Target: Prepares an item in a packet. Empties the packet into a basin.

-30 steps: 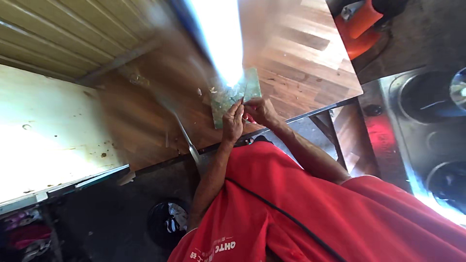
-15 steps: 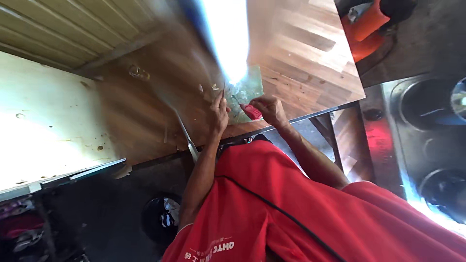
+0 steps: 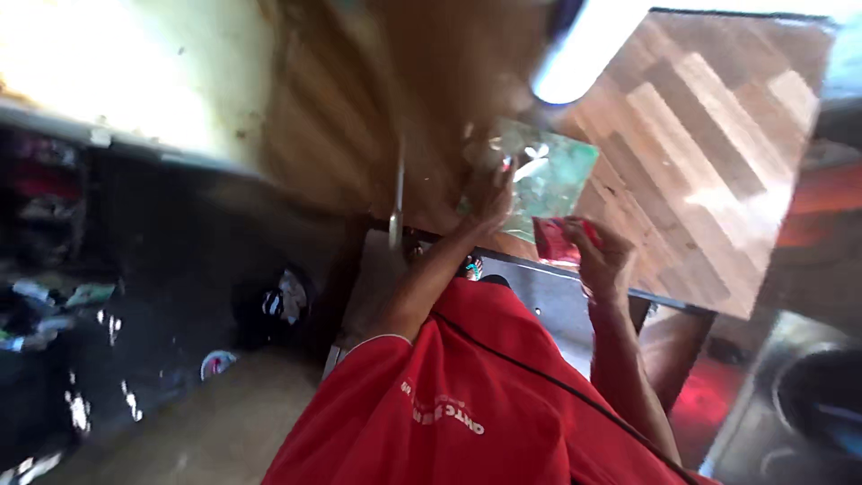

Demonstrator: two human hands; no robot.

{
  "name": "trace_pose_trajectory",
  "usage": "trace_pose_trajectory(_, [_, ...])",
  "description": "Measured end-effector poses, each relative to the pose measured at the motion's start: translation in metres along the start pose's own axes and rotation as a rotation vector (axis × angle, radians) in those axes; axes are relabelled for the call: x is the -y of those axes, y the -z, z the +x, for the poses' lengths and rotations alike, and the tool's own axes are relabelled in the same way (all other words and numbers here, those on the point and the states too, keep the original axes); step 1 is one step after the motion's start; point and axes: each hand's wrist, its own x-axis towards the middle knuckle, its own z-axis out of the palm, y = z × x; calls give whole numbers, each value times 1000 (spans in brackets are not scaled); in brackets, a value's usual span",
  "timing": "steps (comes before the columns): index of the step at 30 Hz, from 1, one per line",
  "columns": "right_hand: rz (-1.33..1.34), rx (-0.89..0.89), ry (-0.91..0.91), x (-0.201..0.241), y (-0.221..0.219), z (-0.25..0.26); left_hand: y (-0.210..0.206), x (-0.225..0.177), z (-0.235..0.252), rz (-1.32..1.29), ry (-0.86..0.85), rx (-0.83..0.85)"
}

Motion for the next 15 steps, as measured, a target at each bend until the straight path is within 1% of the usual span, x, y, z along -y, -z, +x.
trace_pose_trajectory(3, [-3, 25, -29, 10, -14, -1, 4, 15, -28, -92, -66, -222])
trace_pose_trajectory(4, [4, 32, -42, 15, -20, 0, 9, 19, -42, -117, -57, -255])
trace_pose_trajectory(6, [67, 55, -51, 25, -38, 3, 25, 29, -75, -188, -26, -224])
trace_pose_trajectory(7, [119, 72, -56, 31, -48, 4, 33, 34, -94, -228, -9, -169])
trace_pose_trajectory(9, [214, 107, -93, 44, -73, 5, 41, 52, -133, -297, -45, -94])
trace_pose_trajectory(10, [238, 132, -125, 53, -88, 4, 42, 61, -152, -337, -79, -111])
trace_pose_trajectory(11, [252, 169, -149, 64, -105, 2, 42, 69, -170, -379, -99, -147])
trace_pose_trajectory(13, [267, 265, -143, 87, -141, -5, 47, 82, -197, -487, -70, -257])
trace_pose_trajectory(15, [273, 363, -114, 104, -182, -16, 54, 98, -218, -645, 22, -452])
